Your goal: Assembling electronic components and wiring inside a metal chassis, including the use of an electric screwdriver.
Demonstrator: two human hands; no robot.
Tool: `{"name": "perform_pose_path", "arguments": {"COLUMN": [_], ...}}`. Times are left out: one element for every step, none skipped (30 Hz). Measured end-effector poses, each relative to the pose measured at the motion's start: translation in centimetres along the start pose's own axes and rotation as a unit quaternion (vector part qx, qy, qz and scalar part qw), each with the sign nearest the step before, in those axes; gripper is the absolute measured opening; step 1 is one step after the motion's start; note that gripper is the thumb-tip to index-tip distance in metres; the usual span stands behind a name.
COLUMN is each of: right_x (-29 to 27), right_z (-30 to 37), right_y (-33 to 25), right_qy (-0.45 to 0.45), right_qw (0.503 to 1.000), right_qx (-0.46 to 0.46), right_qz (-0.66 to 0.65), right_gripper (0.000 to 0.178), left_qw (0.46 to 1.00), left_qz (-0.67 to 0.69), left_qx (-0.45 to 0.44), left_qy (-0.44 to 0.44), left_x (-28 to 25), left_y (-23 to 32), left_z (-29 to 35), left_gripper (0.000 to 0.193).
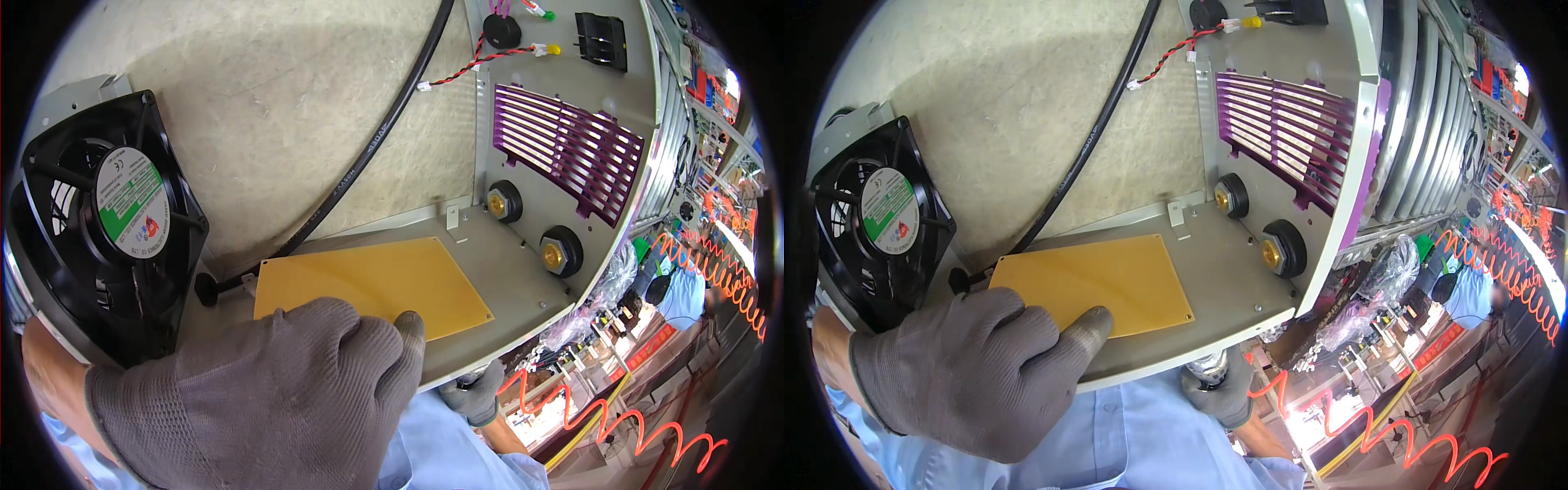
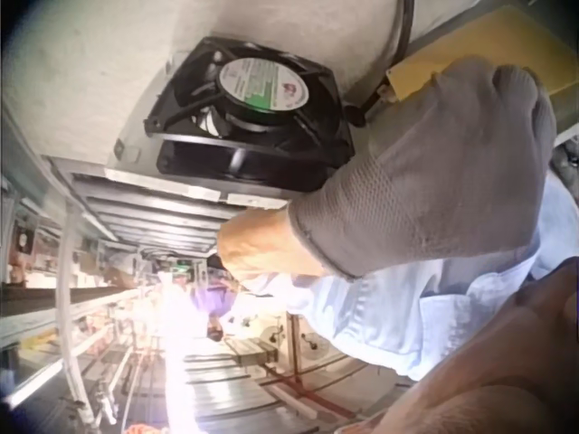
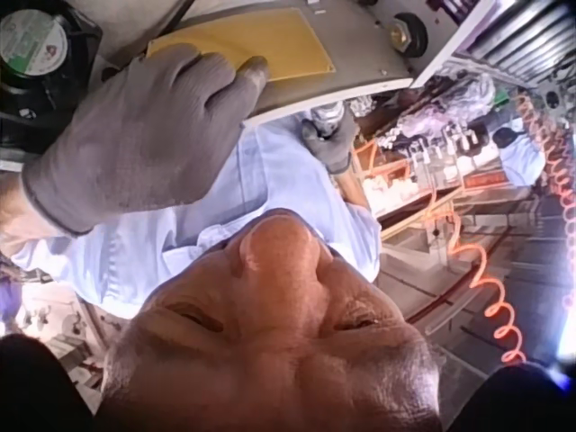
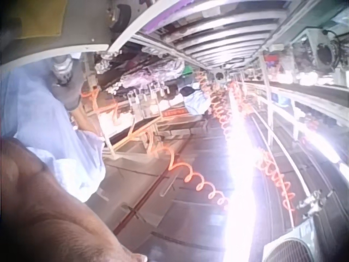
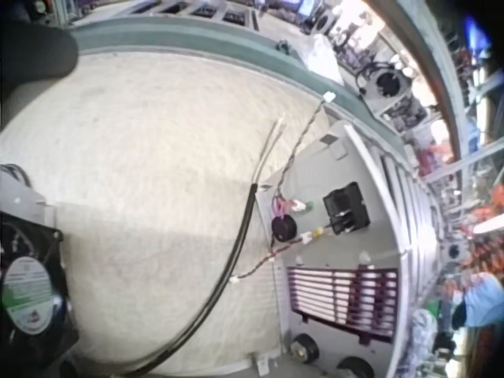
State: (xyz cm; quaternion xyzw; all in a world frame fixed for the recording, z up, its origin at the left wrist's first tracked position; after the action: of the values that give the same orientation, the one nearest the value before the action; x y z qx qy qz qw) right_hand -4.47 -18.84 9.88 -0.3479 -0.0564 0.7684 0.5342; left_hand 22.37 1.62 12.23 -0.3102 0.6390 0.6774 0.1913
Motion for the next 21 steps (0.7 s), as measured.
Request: {"name": "perform_pose_path", "arguments": {"right_x": [0.0, 0.0, 0.0, -0.1, -0.1, 0.1, 0.1, 0.0, 0.0, 0.0, 0.0, -0.1, 0.3, 0.6, 0.0, -0.5, -0.1, -0.2, -0.1, 0.1, 0.0], "right_z": [0.1, 0.1, 0.1, 0.2, 0.1, 0.0, -0.1, -0.1, -0.1, -0.1, -0.1, -0.2, -0.4, -0.5, -0.3, -0.2, -0.4, -0.8, -1.0, -1.1, -1.1], "right_y": [0.1, 0.1, 0.0, -0.3, -0.4, -0.5, -0.6, -0.7, -0.7, -0.5, -0.4, -0.5, -1.0, -1.4, -1.1, -0.6, -0.9, -1.8, -1.5, -1.1, -0.7], "right_qy": [0.008, 0.016, 0.014, 0.013, 0.012, 0.008, 0.031, 0.054, 0.059, 0.055, 0.052, 0.056, 0.024, -0.01, 0.019, 0.034, 0.002, -0.017, -0.018, -0.033, -0.039], "right_qw": [1.0, 0.999, 0.999, 0.999, 0.999, 0.999, 0.999, 0.998, 0.998, 0.997, 0.997, 0.997, 0.997, 0.995, 0.995, 0.992, 0.989, 0.991, 0.99, 0.992, 0.993], "right_qx": [0.007, 0.015, 0.014, 0.03, 0.045, 0.043, 0.035, 0.026, 0.028, 0.036, 0.043, 0.042, 0.031, 0.02, 0.025, 0.049, 0.051, 0.047, 0.032, 0.025, 0.023], "right_qz": [0.014, 0.028, 0.027, 0.013, -0.002, -0.003, -0.013, -0.025, -0.025, -0.032, -0.039, -0.042, -0.067, -0.093, -0.095, -0.11, -0.136, -0.122, -0.135, -0.12, -0.106], "right_gripper": [0.054, 0.053, 0.053, 0.053, 0.053, 0.053, 0.04, 0.027, 0.027, 0.028, 0.028, 0.028, 0.03, 0.032, 0.032, 0.035, 0.038, 0.038, 0.038, 0.04, 0.042], "left_qw": [1.0, 1.0, 1.0, 1.0, 1.0, 0.999, 0.999, 0.999, 0.997, 0.993, 0.993, 0.989, 0.989, 0.991, 0.987, 0.98, 0.982, 0.986, 0.982, 0.945, 0.946], "left_qz": [0.016, 0.016, 0.018, 0.021, 0.02, 0.01, -0.001, -0.004, 0.026, 0.054, 0.052, 0.049, 0.038, 0.027, 0.018, 0.011, -0.006, 0.06, 0.12, 0.158, 0.139], "left_qx": [-0.005, -0.006, 0.006, 0.018, 0.015, 0.032, 0.049, 0.043, 0.067, 0.089, 0.093, 0.119, 0.117, 0.093, 0.14, 0.186, 0.166, 0.102, 0.033, -0.119, -0.119], "left_qy": [-0.011, -0.01, -0.012, -0.015, -0.015, -0.018, -0.021, -0.023, -0.04, -0.057, -0.058, -0.068, -0.085, -0.096, -0.082, -0.071, -0.085, -0.115, -0.143, -0.261, -0.267], "left_x": [0.0, 0.0, 0.1, 0.2, 0.1, -0.1, -0.3, -0.5, -0.5, -0.4, -0.2, 0.0, -0.5, -1.0, -0.5, 0.1, -0.3, 0.2, -0.1, 0.2, 0.0], "left_y": [0.0, -0.1, -0.1, 0.0, -0.1, 0.0, 0.1, 0.0, -0.3, -0.6, -0.9, -1.1, -0.1, 0.6, -0.3, -1.1, -0.5, -1.0, -0.9, -1.0, -0.6], "left_z": [-0.1, -0.1, -0.1, -0.1, 0.1, 0.1, 0.2, 0.3, 0.0, -0.4, -0.6, -0.9, 0.1, 1.0, -0.5, -2.0, -1.2, -1.0, -1.4, -1.3, -1.6], "left_gripper": [0.04, 0.04, 0.041, 0.042, 0.042, 0.044, 0.045, 0.045, 0.043, 0.041, 0.041, 0.035, 0.028, 0.028, 0.022, 0.016, 0.016, 0.014, 0.011, 0.011, 0.011]}}
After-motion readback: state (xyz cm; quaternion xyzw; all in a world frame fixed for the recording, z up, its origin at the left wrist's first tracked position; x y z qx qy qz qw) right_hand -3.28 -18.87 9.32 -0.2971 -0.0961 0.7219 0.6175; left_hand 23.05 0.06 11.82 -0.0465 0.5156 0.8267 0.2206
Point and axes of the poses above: each hand's wrist, its own z-axis away from the middle knuckle, its own x-axis out of the palm, y = z × x, the point moved 4 cm from there along -z, towards the middle knuckle, and after that the axes turned 7 degrees about x, right-handed, at the moved point
